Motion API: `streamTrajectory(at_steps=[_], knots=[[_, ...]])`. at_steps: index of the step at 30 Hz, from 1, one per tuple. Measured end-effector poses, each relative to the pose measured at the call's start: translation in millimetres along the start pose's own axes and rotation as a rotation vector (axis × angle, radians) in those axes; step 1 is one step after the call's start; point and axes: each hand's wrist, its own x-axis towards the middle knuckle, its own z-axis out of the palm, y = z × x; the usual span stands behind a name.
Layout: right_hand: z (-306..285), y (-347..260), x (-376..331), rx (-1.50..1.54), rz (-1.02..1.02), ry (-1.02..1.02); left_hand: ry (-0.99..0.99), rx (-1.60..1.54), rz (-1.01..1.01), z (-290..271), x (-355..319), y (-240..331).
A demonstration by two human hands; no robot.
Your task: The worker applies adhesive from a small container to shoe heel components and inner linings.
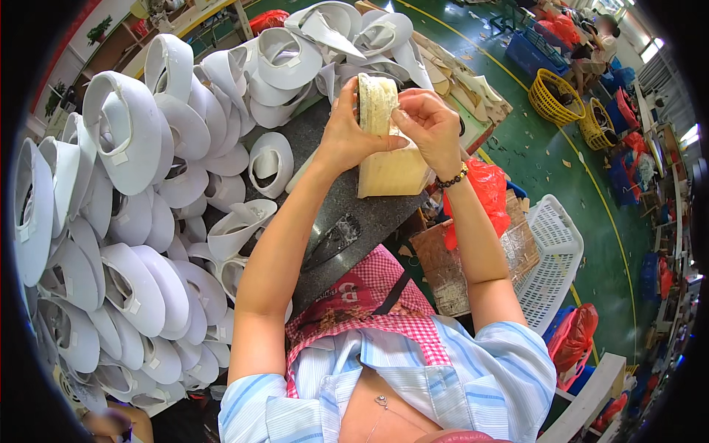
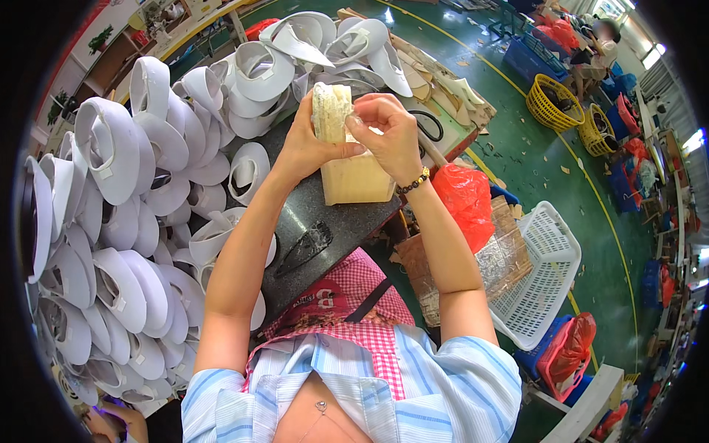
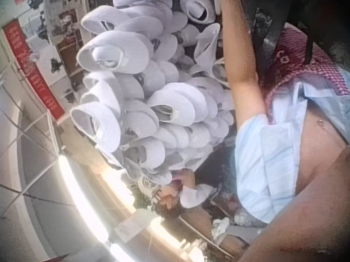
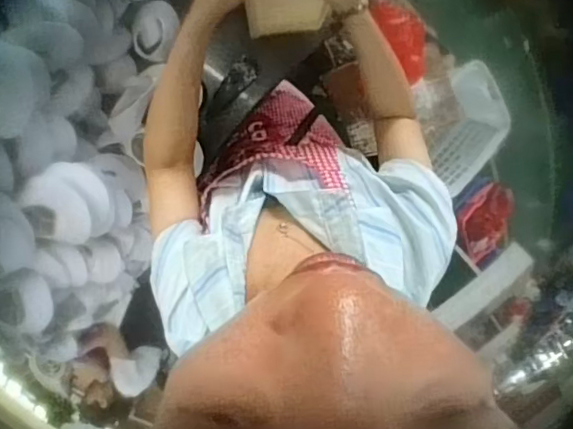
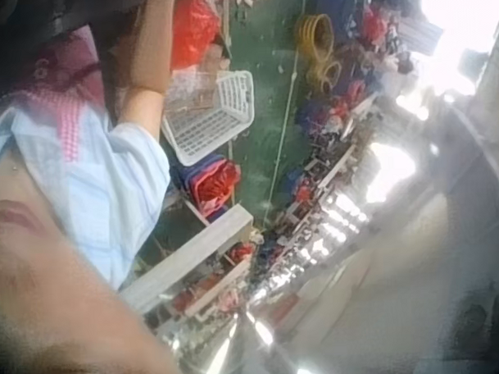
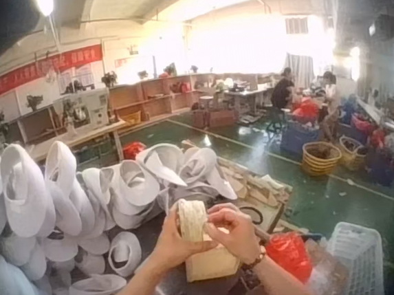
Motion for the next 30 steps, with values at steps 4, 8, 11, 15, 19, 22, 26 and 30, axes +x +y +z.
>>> streamTrajectory(at_steps=[4,8,11,15,19,22,26,30], knots=[[3.3,-8.1,1.0,-0.096,0.011,0.03,-0.015,-0.011,-0.075,-3.6,-1.3,-0.6],[2.6,-5.5,3.0,-0.148,0.031,0.035,-0.018,0.026,-0.044,-3.5,-1.1,1.0],[4.2,-4.6,6.6,-0.184,0.017,0.082,-0.018,0.044,-0.015,-1.7,1.0,-0.4],[9.9,-2.8,19.9,-0.182,0.089,0.141,-0.008,0.004,-0.052,-3.3,-3.0,-1.6],[-4.4,-8.9,20.4,0.002,0.186,-0.074,-0.01,-0.004,-0.048,-2.5,-3.7,0.7],[-11.0,-17.6,5.3,0.029,0.122,-0.132,-0.012,0.005,-0.07,-0.9,-4.9,-1.1],[-7.4,-13.7,2.0,0.056,0.12,-0.146,-0.02,-0.005,-0.038,-1.0,-8.4,-2.4],[-5.6,-15.7,4.4,0.035,0.155,-0.126,-0.016,0.021,-0.06,-0.9,-10.8,3.7]])
